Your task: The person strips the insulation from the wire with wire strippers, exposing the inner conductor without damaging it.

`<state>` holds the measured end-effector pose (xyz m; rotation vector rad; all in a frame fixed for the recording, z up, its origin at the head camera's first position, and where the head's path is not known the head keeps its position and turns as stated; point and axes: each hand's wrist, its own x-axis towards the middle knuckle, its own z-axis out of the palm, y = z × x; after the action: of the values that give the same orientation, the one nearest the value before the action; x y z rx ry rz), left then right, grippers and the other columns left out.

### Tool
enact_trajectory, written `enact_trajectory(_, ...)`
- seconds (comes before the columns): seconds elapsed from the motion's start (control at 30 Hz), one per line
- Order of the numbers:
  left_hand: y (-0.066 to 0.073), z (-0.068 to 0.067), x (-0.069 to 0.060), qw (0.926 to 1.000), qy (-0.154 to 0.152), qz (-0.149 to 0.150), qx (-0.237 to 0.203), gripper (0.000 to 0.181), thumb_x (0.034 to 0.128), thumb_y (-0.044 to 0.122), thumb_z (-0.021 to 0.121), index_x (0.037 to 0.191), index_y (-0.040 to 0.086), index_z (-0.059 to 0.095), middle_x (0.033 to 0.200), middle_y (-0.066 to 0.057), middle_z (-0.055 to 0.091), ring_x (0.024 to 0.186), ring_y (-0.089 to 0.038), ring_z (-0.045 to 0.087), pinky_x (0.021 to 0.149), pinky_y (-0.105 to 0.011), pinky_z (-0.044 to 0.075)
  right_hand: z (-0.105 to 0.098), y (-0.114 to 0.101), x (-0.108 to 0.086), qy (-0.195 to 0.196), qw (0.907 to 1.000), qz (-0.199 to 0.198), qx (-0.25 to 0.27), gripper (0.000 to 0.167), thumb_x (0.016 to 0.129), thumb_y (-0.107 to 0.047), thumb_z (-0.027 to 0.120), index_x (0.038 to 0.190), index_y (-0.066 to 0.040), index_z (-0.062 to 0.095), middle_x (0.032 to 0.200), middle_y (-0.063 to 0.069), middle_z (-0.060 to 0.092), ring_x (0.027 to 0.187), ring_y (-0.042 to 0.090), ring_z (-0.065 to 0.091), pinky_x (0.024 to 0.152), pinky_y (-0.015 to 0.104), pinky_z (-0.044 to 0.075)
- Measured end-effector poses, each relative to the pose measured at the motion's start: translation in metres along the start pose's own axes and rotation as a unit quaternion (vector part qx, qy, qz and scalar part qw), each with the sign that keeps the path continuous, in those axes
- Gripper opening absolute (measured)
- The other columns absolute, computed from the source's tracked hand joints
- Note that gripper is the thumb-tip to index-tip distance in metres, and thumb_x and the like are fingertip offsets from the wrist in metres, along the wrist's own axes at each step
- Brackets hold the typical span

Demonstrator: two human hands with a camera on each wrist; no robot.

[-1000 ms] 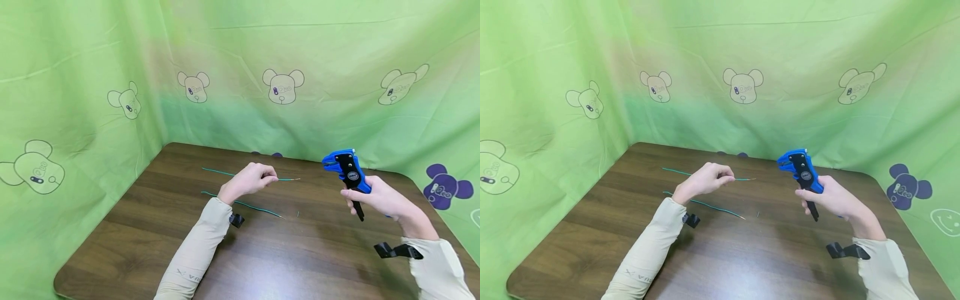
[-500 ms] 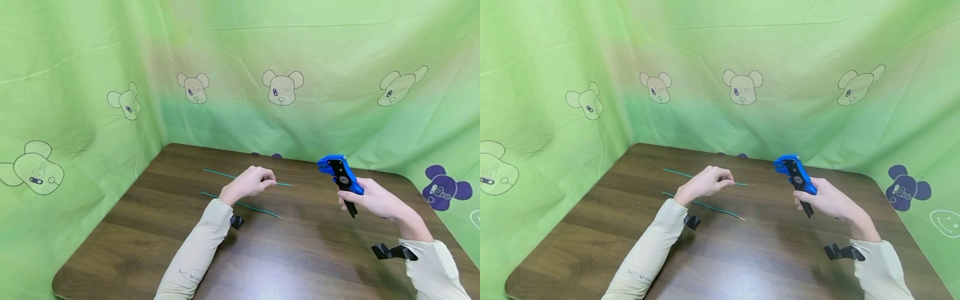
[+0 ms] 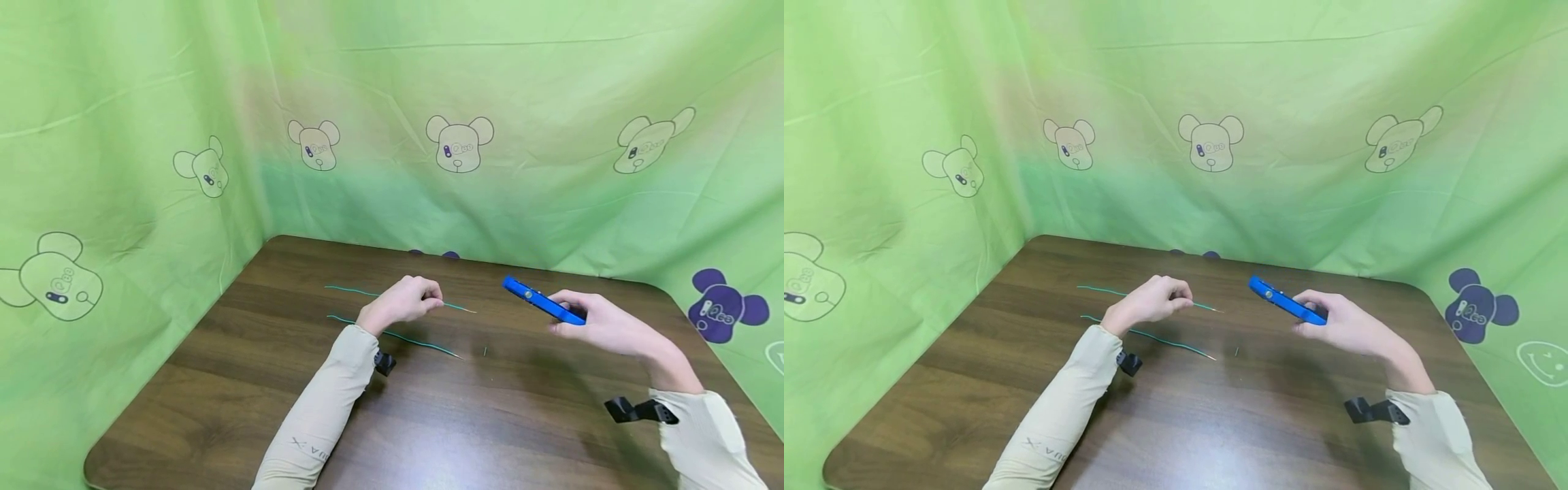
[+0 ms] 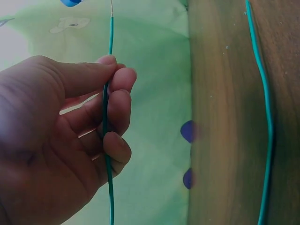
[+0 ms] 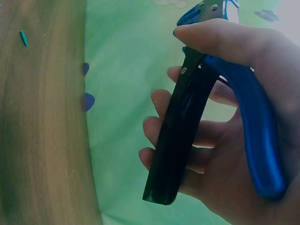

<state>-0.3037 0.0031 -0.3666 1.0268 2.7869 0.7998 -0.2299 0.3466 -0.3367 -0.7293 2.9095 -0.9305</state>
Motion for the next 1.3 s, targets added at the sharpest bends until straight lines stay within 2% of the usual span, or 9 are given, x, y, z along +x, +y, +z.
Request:
enact_trajectory(0.17, -0.005, 0.004, 0.002, 0.9999, -0.013, -0.004, -0.004, 0.017, 0.0991, 0.023, 0.059, 0.100, 0.010, 0.070, 0.074, 0.005, 0.062, 0.065, -0.004, 0.050, 0.066, -0.019, 0.042, 0.002, 0.002, 0.002, 0.007, 0.9998, 0.004, -0.017, 0.027, 0.086, -0.021, 0.075, 0.109, -0.020, 0.061, 0.077, -0.006, 0.058, 0.065, 0.005, 0.044, 0.056, 0.025, 0.033)
enact_trajectory(0.37, -0.010, 0.009, 0.002, 0.9993, -0.033, -0.007, -0.015, 0.018, 0.0995, 0.019, 0.058, 0.104, 0.007, 0.070, 0.085, -0.007, 0.071, 0.065, -0.004, 0.051, 0.064, -0.019, 0.041, 0.004, 0.005, 0.005, 0.016, 0.9955, 0.031, -0.088, 0.037, 0.083, -0.027, 0.078, 0.112, -0.015, 0.060, 0.089, 0.001, 0.065, 0.072, 0.006, 0.047, 0.063, 0.023, 0.035)
enact_trajectory(0.47, -0.012, 0.011, 0.003, 0.9991, -0.040, -0.010, -0.011, 0.017, 0.0994, 0.018, 0.058, 0.104, 0.007, 0.070, 0.088, -0.009, 0.072, 0.066, -0.004, 0.051, 0.064, -0.020, 0.041, 0.004, 0.004, 0.006, 0.012, 0.9933, 0.037, -0.109, 0.042, 0.082, -0.030, 0.078, 0.115, -0.012, 0.060, 0.093, 0.002, 0.066, 0.073, 0.007, 0.048, 0.063, 0.024, 0.035)
enact_trajectory(0.53, -0.013, 0.013, 0.003, 0.9990, -0.043, -0.011, -0.006, 0.016, 0.0992, 0.017, 0.057, 0.103, 0.008, 0.070, 0.089, -0.008, 0.072, 0.067, -0.005, 0.052, 0.065, -0.020, 0.042, 0.005, 0.005, 0.006, 0.010, 0.9926, 0.039, -0.115, 0.043, 0.082, -0.030, 0.078, 0.116, -0.010, 0.060, 0.093, 0.002, 0.066, 0.072, 0.008, 0.047, 0.063, 0.024, 0.035)
enact_trajectory(0.8, -0.015, 0.017, 0.003, 0.9984, -0.049, -0.017, 0.021, 0.014, 0.0980, 0.013, 0.057, 0.104, 0.011, 0.070, 0.085, 0.008, 0.064, 0.077, -0.007, 0.054, 0.073, -0.021, 0.044, 0.008, 0.014, 0.009, 0.014, 0.9905, 0.040, -0.131, 0.047, 0.081, -0.028, 0.079, 0.116, -0.003, 0.060, 0.095, 0.008, 0.067, 0.077, 0.015, 0.050, 0.064, 0.026, 0.037)
enact_trajectory(1.07, -0.014, 0.022, 0.004, 0.9979, -0.054, -0.021, 0.028, 0.012, 0.0968, 0.015, 0.059, 0.100, 0.013, 0.071, 0.086, 0.008, 0.064, 0.081, -0.008, 0.055, 0.074, -0.021, 0.044, 0.012, 0.027, 0.012, 0.025, 0.9882, 0.042, -0.145, 0.048, 0.079, -0.028, 0.079, 0.114, -0.001, 0.061, 0.090, 0.007, 0.066, 0.073, 0.014, 0.050, 0.063, 0.027, 0.038)
enact_trajectory(1.3, -0.017, 0.026, 0.005, 0.9973, -0.058, -0.023, 0.037, 0.010, 0.0969, 0.016, 0.060, 0.095, 0.016, 0.070, 0.086, 0.008, 0.064, 0.081, -0.008, 0.055, 0.073, -0.021, 0.044, 0.015, 0.040, 0.013, 0.015, 0.9873, 0.056, -0.148, 0.047, 0.080, -0.029, 0.078, 0.113, 0.000, 0.061, 0.090, 0.006, 0.067, 0.074, 0.014, 0.051, 0.063, 0.028, 0.038)
